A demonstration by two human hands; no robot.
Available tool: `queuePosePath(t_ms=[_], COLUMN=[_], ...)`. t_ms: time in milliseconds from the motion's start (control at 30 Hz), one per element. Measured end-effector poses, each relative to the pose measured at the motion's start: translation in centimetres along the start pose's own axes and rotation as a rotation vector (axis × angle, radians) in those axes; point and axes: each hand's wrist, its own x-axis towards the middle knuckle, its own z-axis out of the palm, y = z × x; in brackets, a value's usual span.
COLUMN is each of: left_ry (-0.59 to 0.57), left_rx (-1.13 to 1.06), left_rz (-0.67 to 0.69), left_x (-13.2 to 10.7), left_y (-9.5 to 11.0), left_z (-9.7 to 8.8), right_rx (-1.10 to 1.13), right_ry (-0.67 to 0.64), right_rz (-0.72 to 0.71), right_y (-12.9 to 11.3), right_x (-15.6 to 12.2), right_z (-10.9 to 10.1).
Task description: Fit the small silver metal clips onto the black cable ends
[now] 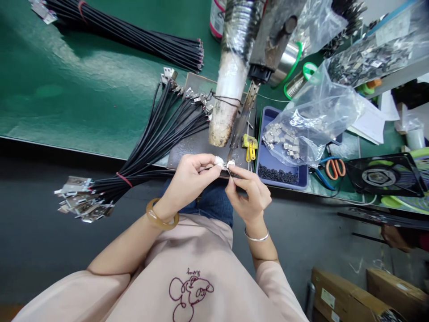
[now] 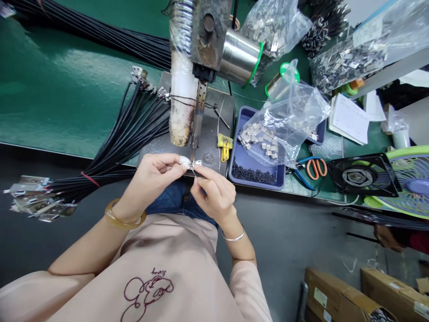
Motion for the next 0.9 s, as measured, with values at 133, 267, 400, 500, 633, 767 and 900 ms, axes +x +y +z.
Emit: queuePosePath(t_ms=[133,267,400,500,633,767,900], left_ry=[0.012,0.018,0.054,0.076,0.105,0.099,0.061], left_rx=[0.058,0.109,0.065,0.021,0.012,0.053,0.079], left_rz=[0.040,0.085,0.076,0.068,0.065,0.064,0.057], left_x=[-0.4,-0.5,-0.3,-0.1,0.2,0.1,0.0], left_y=[0.0,-0.1,-0.4,-0.3,0.4,0.4,0.0], left_z=[0.1,0.1,0.2,0.3,0.3,0.1,0.2], right_rx=[0.024,0.220,0.251,0.215,0.186,0.179,0.202], right_ry=[0.033,-0.090,-0.095,-0.088,-0.091,-0.125,-0.153], right_rz=[0.112,0.353,0.359,0.322,0.301,0.308,0.333], right_y=[-0.1,-0.2,-0.4,-0.5,-0.6,-0.6,-0.6], right_x=[0.3,0.7,1.1,1.4,1.7,1.8,1.6], right_z=[-0.3,-0.7,-0.6,-0.5,-0.5,-0.8,-1.1])
